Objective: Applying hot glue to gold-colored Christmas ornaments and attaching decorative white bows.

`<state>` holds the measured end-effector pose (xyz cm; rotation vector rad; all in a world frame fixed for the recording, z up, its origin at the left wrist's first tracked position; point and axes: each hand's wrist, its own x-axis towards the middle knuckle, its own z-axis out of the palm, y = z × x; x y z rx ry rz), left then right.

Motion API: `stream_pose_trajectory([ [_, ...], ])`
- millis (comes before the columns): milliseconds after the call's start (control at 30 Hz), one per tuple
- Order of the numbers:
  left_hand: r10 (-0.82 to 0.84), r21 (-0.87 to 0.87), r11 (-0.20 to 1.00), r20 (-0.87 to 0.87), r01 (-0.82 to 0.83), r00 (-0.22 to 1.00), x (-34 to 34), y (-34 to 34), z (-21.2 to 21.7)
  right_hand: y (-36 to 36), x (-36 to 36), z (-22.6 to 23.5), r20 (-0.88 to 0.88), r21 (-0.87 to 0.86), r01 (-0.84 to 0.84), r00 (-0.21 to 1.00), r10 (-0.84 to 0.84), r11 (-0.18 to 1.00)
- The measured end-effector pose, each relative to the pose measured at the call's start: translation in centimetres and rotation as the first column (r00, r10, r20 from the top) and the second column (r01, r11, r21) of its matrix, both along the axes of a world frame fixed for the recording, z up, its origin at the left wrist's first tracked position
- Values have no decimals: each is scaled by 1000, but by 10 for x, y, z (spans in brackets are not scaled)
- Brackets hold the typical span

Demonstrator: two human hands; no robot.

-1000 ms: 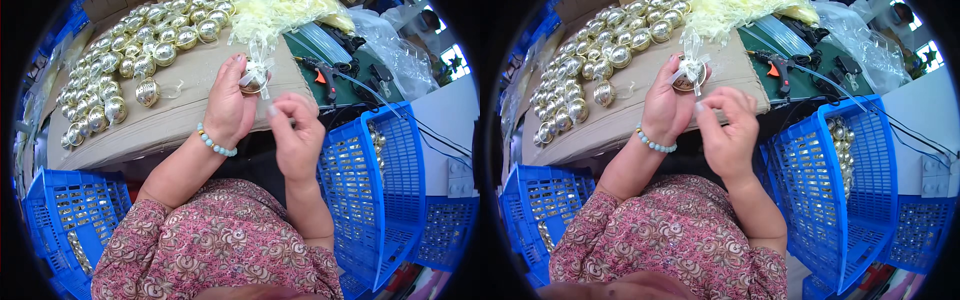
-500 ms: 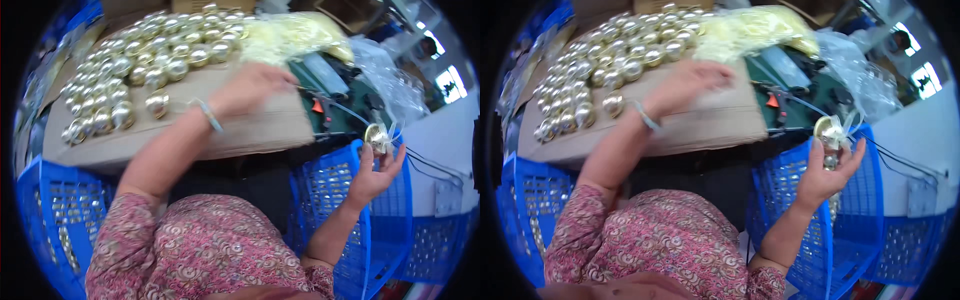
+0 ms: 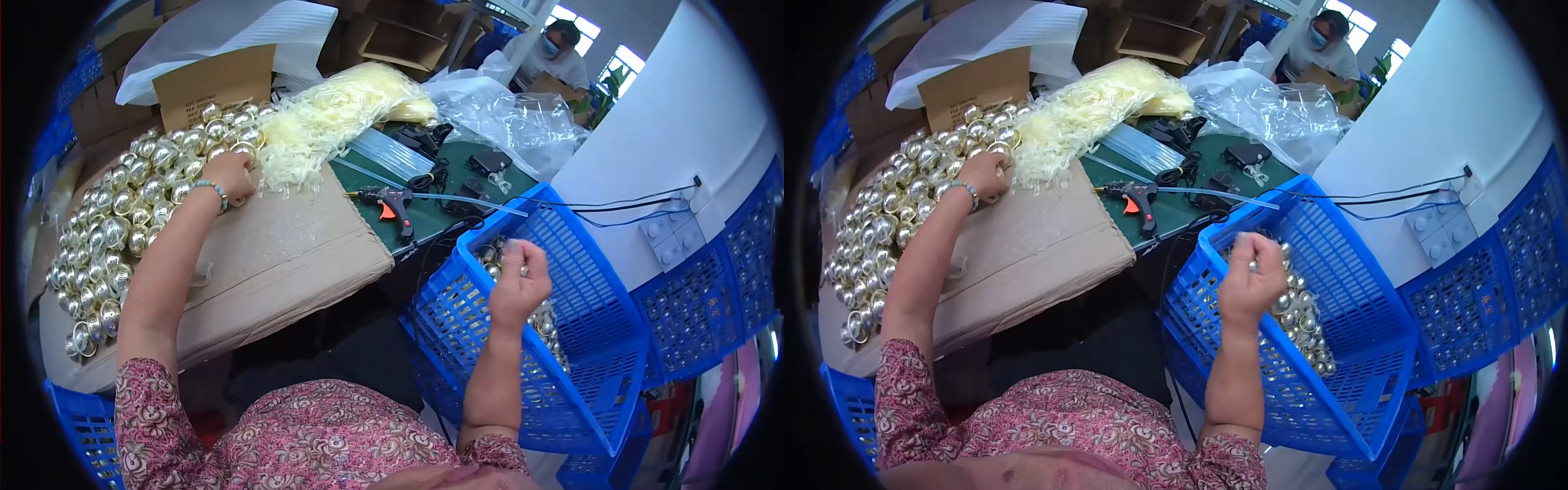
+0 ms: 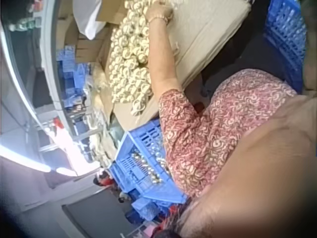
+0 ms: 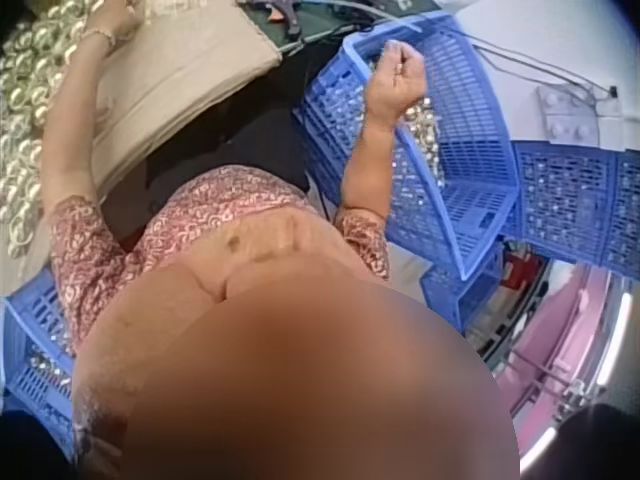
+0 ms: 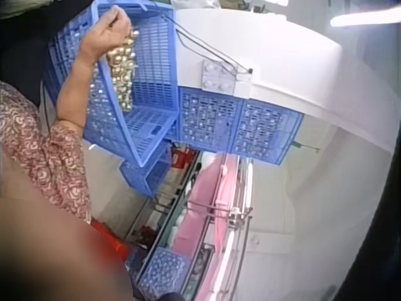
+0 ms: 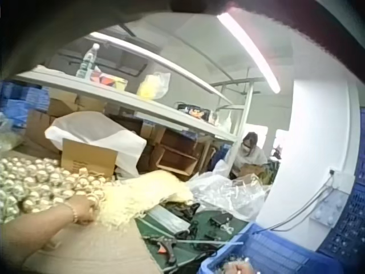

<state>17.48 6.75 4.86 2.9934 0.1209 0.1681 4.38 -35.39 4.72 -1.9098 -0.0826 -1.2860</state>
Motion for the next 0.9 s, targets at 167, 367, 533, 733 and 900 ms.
stream_pose_trajectory([
  [167, -16, -367, 916, 366, 160, 930, 2, 21, -3, 50, 19, 3, 0, -1, -361, 933, 361, 933],
  [367, -94, -977, -101, 198, 188, 976, -45, -63, 58, 116, 55, 6, -14, 29, -751, 659, 752, 659],
  [533, -71, -923, -385, 26, -3, 997, -85, -87, 26, 176, 74, -2, -43, 172, -861, 479, 877, 479],
  [733, -151, -731, -683, 136, -4, 979, -103, -86, -14, 181, 76, -27, -151, 186, -919, 322, 935, 346],
  [900, -203, -730, -683, 184, -5, 962, -114, -83, -24, 188, 77, -36, -27, 416, -898, 149, 989, 146],
])
